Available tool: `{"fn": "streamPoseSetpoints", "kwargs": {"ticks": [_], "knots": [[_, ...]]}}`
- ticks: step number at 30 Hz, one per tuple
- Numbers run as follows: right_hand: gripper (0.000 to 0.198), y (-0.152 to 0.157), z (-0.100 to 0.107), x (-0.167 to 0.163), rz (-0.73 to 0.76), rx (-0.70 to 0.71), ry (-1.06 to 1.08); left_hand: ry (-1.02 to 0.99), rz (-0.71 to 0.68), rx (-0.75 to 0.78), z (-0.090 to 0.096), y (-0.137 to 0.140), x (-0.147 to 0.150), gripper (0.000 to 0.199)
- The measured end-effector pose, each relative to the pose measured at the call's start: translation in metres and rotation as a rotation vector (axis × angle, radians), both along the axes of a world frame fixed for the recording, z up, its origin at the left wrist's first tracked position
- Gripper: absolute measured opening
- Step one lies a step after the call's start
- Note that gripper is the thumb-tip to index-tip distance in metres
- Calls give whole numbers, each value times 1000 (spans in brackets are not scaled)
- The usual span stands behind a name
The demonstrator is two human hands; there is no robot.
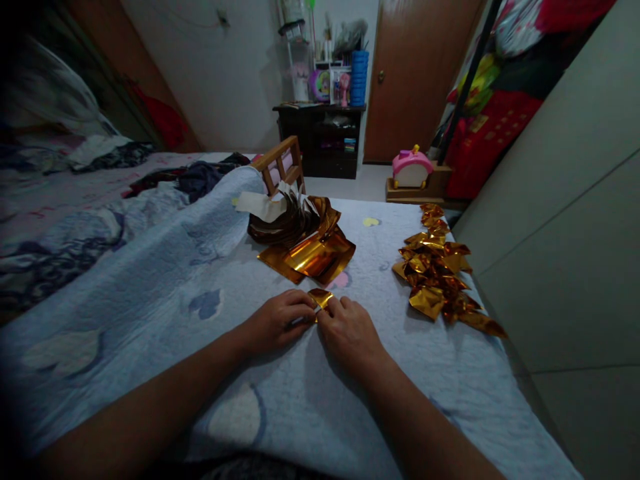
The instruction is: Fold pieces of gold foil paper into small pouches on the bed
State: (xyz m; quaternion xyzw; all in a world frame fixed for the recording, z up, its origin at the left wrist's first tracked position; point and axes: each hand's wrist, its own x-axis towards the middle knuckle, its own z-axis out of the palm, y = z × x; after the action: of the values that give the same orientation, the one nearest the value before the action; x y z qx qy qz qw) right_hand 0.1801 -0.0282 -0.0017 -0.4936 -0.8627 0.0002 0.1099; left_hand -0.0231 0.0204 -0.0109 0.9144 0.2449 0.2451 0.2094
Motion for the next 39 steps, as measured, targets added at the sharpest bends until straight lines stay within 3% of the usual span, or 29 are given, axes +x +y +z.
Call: {"fn": "streamPoseSetpoints", "kwargs": {"ticks": [11,19,39], "knots": [[21,3,4,-3,-28,-42,-46,-18,42,26,0,-2,4,21],[18,2,3,-4,-46,-44,-17,-65,64,44,-1,0,5,14],[13,-2,-3,-2,-56,25,7,-1,108,216,-13,-3,6,26]]}}
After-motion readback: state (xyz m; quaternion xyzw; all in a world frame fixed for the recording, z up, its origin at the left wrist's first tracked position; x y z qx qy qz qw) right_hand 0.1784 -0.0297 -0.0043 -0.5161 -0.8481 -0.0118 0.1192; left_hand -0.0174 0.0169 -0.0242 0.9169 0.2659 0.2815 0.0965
